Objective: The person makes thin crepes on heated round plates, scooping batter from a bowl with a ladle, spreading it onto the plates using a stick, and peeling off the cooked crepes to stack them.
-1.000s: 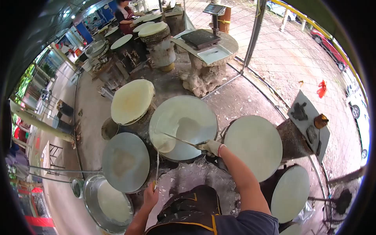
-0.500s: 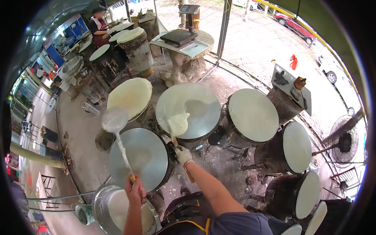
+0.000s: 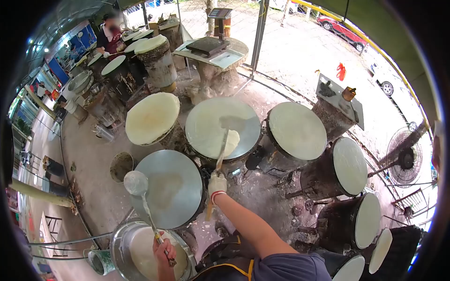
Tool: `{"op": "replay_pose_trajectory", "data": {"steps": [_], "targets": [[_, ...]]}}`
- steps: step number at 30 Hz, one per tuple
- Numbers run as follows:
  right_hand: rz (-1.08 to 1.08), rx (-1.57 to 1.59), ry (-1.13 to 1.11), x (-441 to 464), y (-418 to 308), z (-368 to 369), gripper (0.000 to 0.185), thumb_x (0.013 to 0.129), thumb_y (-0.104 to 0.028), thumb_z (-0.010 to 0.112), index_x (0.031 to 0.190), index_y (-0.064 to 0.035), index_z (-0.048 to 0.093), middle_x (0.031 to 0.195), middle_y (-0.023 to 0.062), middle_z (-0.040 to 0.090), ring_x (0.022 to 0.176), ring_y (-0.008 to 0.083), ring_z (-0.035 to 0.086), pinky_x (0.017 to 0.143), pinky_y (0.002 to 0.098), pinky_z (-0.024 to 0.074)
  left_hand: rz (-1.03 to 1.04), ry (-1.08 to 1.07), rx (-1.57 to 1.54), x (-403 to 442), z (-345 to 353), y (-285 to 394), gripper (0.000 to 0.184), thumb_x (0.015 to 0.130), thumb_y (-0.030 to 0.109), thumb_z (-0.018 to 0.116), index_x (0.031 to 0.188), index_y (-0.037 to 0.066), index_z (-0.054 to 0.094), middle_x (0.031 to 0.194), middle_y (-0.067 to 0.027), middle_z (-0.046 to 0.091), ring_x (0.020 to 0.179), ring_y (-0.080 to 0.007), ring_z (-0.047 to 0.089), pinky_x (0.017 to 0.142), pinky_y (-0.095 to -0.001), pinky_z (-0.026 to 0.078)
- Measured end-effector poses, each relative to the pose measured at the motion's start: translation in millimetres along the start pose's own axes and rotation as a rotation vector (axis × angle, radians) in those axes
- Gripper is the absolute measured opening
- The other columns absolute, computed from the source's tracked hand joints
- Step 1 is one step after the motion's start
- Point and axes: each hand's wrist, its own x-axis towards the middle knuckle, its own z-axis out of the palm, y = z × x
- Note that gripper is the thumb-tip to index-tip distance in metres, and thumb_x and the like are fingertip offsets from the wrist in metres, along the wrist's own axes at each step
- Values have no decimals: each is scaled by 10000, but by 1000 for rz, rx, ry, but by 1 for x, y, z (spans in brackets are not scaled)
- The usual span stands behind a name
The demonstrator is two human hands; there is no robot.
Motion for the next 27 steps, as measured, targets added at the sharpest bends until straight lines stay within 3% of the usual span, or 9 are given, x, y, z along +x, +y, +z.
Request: {"op": "replay_pose_trajectory", "data": {"steps": [4,7,8,10,12,15,23,24,27], "targets": [[-235,-221,-158,7,32,-36,398,848,-333,491,1027,6,600,885,287,605,910,392,592,771,445,448,-65,-37,11,-4,-1,-8,274,847,49,509,1112,77,446,584,-22,371,344,-96,342,321,-245,327],[-65,-107,-54,5,-1,-74,355,846,-277,502,987,35,594,887,285,607,881,387,599,705,437,468,-56,-79,17,-3,7,-18,278,860,66,520,1119,85,420,584,-19,362,345,-92,338,323,-245,328],[-138,-121,42,13,3,-74,260,827,-272,554,915,-32,602,561,71,537,475,195,536,446,334,410,-56,-90,23,-3,10,-22,280,864,72,523,1121,88,411,583,-18,359,345,-91,337,324,-245,329],[-497,-195,-57,53,61,-63,258,825,-281,559,902,-38,596,568,76,543,448,209,521,431,335,413,-48,-93,14,-1,21,-29,274,870,82,519,1119,89,405,588,-19,361,346,-91,337,324,-247,331],[-516,-165,-137,59,74,-75,250,830,-286,558,903,-49,590,565,64,534,421,199,497,406,327,398,-45,-82,-4,-1,33,-38,262,876,89,511,1115,90,405,593,-22,362,346,-92,338,323,-249,332],[-55,33,-218,24,20,-137,230,847,-288,547,924,-74,581,547,22,496,381,147,445,354,304,349,-47,-66,-58,3,61,-56,237,885,97,492,1108,90,413,603,-26,365,350,-94,342,328,-251,335],[-280,-474,-595,53,2,-214,300,851,-277,512,972,-21,612,726,148,628,653,257,619,594,372,480,-8,-105,-141,12,170,-121,216,895,119,491,1098,85,427,681,-33,390,448,-104,377,414,-252,376],[-156,-286,-531,55,-8,-234,353,850,-307,502,972,10,600,780,206,626,731,328,623,667,407,481,-13,-112,-150,15,183,-130,217,894,120,496,1097,83,430,688,-36,393,455,-105,379,414,-253,375],[-324,-373,-379,122,-17,-258,318,848,-290,529,1035,-45,606,686,139,605,607,217,593,539,352,454,-30,-126,-167,22,216,-152,219,889,122,511,1092,78,439,710,-43,402,478,-111,389,420,-254,372]]}}
